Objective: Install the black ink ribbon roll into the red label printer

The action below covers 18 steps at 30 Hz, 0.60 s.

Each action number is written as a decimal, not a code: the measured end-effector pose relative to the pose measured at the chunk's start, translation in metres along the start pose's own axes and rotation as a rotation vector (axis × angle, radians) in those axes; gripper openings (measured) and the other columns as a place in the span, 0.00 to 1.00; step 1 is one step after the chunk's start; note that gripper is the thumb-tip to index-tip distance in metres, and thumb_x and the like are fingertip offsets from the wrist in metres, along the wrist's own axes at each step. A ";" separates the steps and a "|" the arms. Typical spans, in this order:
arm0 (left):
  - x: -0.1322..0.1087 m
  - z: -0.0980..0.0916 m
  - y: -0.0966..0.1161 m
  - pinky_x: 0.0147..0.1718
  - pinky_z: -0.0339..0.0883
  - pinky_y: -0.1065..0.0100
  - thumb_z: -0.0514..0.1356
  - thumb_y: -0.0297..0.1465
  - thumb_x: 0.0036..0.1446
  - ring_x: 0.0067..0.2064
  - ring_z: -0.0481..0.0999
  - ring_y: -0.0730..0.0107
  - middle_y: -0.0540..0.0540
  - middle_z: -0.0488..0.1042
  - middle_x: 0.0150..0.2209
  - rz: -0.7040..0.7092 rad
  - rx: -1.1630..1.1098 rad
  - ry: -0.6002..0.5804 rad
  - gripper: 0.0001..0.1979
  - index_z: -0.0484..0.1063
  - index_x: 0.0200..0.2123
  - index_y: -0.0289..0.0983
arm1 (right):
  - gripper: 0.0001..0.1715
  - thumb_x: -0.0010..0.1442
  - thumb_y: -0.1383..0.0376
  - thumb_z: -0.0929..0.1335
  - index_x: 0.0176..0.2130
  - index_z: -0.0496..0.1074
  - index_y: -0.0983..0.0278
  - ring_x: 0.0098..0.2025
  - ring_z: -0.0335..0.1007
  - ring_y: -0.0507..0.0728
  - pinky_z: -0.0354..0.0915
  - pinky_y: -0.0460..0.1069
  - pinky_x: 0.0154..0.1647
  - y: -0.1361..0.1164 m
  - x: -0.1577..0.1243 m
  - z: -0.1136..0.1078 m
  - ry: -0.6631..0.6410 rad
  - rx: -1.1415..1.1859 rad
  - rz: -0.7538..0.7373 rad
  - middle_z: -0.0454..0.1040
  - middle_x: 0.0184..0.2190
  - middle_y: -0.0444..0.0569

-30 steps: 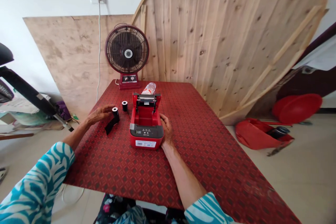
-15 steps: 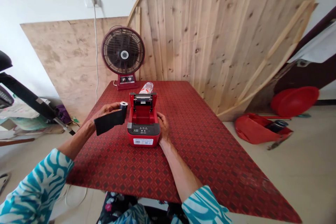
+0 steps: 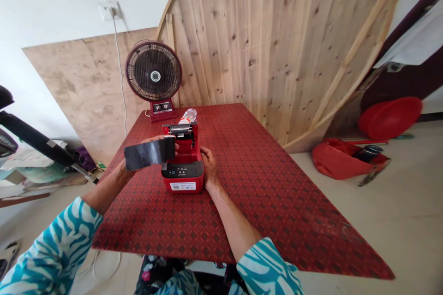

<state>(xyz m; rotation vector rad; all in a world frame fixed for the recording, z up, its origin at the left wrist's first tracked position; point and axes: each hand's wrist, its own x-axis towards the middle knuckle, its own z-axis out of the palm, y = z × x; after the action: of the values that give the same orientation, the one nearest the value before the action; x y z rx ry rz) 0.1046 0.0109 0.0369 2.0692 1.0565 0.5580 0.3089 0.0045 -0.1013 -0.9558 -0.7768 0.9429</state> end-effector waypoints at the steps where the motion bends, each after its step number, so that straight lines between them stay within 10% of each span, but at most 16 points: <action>1: 0.005 0.002 0.003 0.41 0.70 0.59 0.52 0.42 0.61 0.45 0.78 0.55 0.38 0.79 0.44 0.002 0.012 0.020 0.23 0.68 0.54 0.36 | 0.18 0.51 0.57 0.65 0.41 0.75 0.59 0.46 0.70 0.59 0.64 0.55 0.50 -0.001 0.000 0.000 0.001 -0.005 0.003 0.78 0.41 0.46; 8: 0.032 0.018 0.016 0.43 0.70 0.66 0.60 0.33 0.53 0.43 0.78 0.63 0.44 0.79 0.42 0.159 0.266 -0.025 0.18 0.73 0.48 0.35 | 0.19 0.50 0.56 0.65 0.40 0.75 0.60 0.47 0.70 0.59 0.62 0.56 0.53 -0.006 -0.002 0.001 0.009 -0.029 0.012 0.77 0.41 0.47; 18: 0.048 0.031 0.043 0.43 0.68 0.66 0.64 0.33 0.52 0.48 0.77 0.58 0.44 0.78 0.47 -0.059 0.911 -0.113 0.18 0.73 0.48 0.40 | 0.19 0.51 0.57 0.65 0.42 0.75 0.60 0.48 0.70 0.59 0.62 0.56 0.54 -0.003 -0.001 0.001 0.011 -0.036 0.000 0.77 0.43 0.47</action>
<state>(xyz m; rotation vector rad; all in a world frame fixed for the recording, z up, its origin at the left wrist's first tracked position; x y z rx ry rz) 0.1731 0.0206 0.0525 2.7690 1.4633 -0.1271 0.3088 0.0032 -0.0984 -0.9918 -0.7872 0.9255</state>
